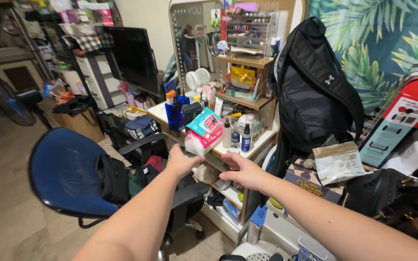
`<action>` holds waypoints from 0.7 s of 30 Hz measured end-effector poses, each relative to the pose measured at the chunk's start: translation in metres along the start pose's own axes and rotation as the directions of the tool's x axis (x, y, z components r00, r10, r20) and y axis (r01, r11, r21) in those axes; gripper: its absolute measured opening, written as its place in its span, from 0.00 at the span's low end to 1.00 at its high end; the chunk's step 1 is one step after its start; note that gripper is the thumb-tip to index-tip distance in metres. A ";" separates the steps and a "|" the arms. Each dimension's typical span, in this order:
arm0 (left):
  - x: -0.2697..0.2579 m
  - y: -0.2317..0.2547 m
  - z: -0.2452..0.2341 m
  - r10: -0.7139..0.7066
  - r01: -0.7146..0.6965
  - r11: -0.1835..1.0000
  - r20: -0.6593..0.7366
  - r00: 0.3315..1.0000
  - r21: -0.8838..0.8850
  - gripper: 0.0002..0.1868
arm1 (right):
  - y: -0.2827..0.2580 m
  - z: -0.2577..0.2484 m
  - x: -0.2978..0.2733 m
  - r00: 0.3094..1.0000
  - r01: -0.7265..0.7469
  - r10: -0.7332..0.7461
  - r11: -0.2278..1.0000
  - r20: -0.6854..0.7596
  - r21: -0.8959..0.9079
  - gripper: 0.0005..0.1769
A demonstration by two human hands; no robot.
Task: The person removes various items from a wooden shelf, including boxes, pouches, and a jar, then wipes the shelf surface with a tissue. The person handles items one at a time and places them on the floor or nearby surfaces before cleaning.
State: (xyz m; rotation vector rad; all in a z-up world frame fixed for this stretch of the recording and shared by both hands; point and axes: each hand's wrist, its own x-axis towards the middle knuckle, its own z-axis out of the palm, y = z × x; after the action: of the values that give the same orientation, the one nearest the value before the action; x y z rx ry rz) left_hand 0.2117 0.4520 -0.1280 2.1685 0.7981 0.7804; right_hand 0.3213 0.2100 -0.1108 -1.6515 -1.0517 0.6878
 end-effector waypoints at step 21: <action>-0.176 0.127 -0.024 0.220 -0.112 0.954 0.396 0.892 -0.277 0.62 | -0.041 0.021 -0.209 0.941 -0.032 0.012 0.998 -0.339 -0.055 0.42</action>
State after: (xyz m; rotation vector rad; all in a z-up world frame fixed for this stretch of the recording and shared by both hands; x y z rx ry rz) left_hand 0.1220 0.2618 -0.0687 2.0862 0.2756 0.4328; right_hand 0.1961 0.0374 -0.0900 -1.7598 -0.8123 0.3691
